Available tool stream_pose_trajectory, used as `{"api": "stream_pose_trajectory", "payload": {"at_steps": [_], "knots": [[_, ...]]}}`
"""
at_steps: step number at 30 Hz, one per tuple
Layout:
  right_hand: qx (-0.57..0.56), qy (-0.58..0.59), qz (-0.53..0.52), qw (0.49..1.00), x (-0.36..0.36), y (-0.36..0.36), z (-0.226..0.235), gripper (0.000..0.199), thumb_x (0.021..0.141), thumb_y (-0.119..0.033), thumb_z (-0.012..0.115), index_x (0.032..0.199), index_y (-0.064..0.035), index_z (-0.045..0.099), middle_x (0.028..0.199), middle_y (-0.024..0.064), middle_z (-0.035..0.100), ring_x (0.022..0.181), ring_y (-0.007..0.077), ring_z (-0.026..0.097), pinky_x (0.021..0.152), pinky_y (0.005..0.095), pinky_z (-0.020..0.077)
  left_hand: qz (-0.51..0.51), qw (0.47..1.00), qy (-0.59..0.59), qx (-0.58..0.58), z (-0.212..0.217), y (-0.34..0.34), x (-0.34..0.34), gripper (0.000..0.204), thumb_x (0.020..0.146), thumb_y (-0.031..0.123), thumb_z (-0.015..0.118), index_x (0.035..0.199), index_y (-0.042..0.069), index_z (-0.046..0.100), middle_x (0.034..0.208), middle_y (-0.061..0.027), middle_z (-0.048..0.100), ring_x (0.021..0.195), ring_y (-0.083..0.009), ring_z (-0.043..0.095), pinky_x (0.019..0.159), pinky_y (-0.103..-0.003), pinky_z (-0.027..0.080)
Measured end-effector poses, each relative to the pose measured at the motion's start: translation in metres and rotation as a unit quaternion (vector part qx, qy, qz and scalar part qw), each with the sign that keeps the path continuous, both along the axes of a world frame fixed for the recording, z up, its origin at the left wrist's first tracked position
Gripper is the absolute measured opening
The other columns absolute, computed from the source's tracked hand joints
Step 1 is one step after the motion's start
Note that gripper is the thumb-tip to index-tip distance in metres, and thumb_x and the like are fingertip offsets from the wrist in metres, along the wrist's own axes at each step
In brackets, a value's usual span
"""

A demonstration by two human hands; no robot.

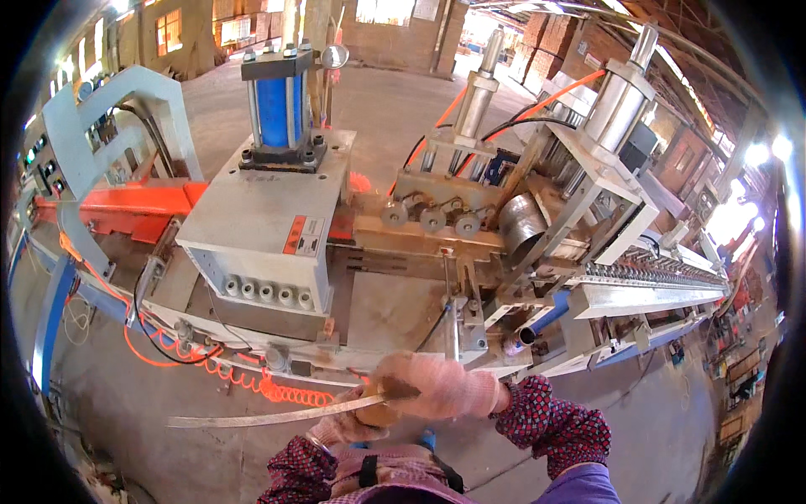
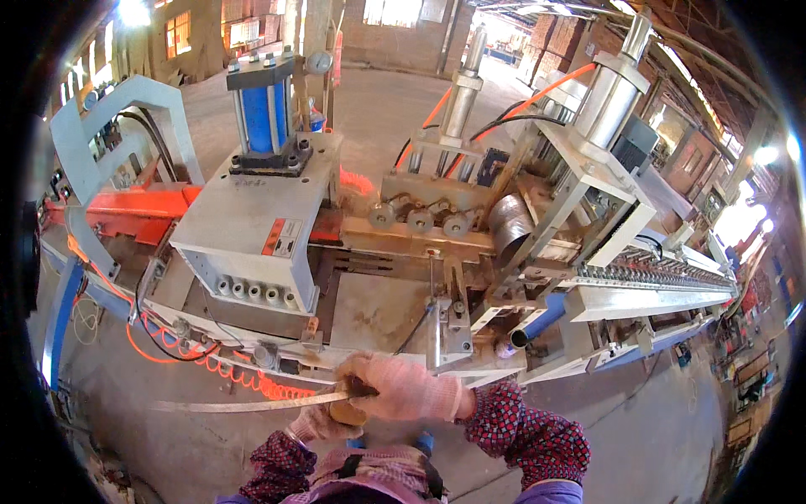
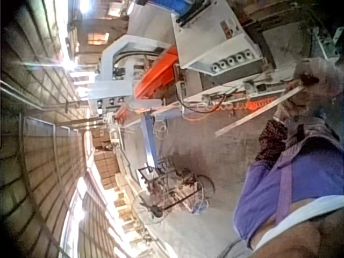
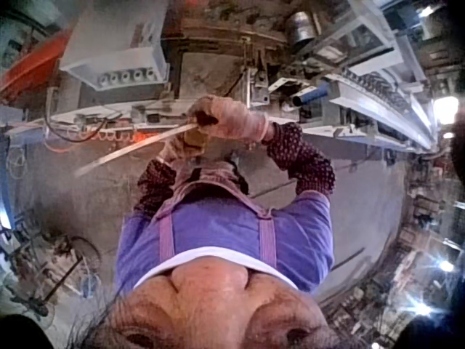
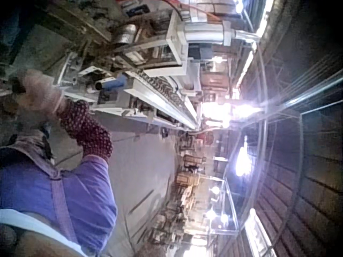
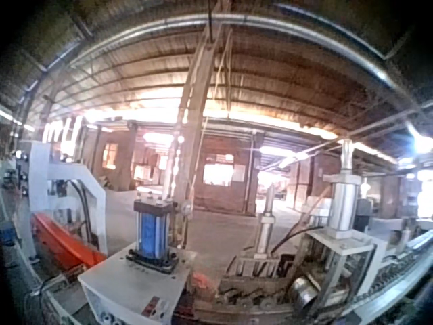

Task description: The person picks up and stacks long wooden planks in a workshop, then walks to a machine and uses a small tool to scrape or adjust a component on the equipment. The person handles the planks by hand and uses a tool on the machine.

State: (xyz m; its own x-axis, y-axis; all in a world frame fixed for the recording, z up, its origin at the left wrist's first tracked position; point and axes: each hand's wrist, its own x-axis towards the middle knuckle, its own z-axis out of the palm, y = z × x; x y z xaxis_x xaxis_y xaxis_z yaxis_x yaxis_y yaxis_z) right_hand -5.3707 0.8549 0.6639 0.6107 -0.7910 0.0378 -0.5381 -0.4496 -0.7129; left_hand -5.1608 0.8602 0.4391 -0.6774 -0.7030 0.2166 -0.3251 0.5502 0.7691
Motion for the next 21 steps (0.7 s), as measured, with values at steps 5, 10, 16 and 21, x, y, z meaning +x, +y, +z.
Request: {"api": "stream_pose_trajectory", "payload": {"at_steps": [5, 10, 16, 21], "knots": [[-0.003, -0.089, -0.059, 0.994, -0.001, -0.030, -0.012, 0.034, 0.080, -0.013, 0.067, 0.111, -0.0056, 0.059, 0.098, 0.0126, 0.062, 0.086, 0.0275, 0.063, 0.074, 0.0348, 0.0509, 0.044, 0.984, 0.024, 0.171, 0.023, 0.010, 0.004, 0.079, 0.058, 0.035, 0.085, 0.125, 0.010, 0.053, 0.115, -0.0091, 0.063, 0.103, -0.0242, 0.063, 0.092, -0.035, 0.050], [-0.048, 0.045, -0.107, 0.992, -0.031, -0.079, -0.081, 0.038, 0.080, -0.022, 0.067, 0.114, -0.0084, 0.059, 0.103, 0.0155, 0.063, 0.090, 0.0336, 0.063, 0.079, 0.0395, 0.0509, 0.132, 0.961, 0.003, 0.242, 0.059, 0.033, 0.007, 0.072, 0.057, 0.025, 0.086, 0.120, 0.010, 0.056, 0.107, -0.0099, 0.067, 0.101, -0.0248, 0.065, 0.090, -0.034, 0.050], [-0.065, 0.162, -0.095, 0.980, -0.062, -0.103, -0.140, 0.044, 0.081, -0.029, 0.062, 0.122, -0.0128, 0.056, 0.113, 0.0155, 0.062, 0.102, 0.0351, 0.060, 0.087, 0.0412, 0.0489, 0.166, 0.946, 0.039, 0.275, 0.045, 0.043, 0.014, 0.073, 0.054, 0.028, 0.088, 0.119, 0.011, 0.058, 0.108, -0.0094, 0.067, 0.101, -0.0243, 0.065, 0.088, -0.034, 0.051], [-0.005, 0.209, -0.094, 0.974, -0.054, -0.117, -0.152, 0.040, 0.084, -0.030, 0.058, 0.122, -0.0180, 0.057, 0.114, 0.0142, 0.062, 0.104, 0.0359, 0.059, 0.088, 0.0413, 0.0488, 0.194, 0.934, 0.033, 0.299, 0.010, 0.050, 0.020, 0.071, 0.055, 0.029, 0.087, 0.118, 0.011, 0.058, 0.108, -0.0102, 0.066, 0.100, -0.0260, 0.064, 0.088, -0.035, 0.051]]}}
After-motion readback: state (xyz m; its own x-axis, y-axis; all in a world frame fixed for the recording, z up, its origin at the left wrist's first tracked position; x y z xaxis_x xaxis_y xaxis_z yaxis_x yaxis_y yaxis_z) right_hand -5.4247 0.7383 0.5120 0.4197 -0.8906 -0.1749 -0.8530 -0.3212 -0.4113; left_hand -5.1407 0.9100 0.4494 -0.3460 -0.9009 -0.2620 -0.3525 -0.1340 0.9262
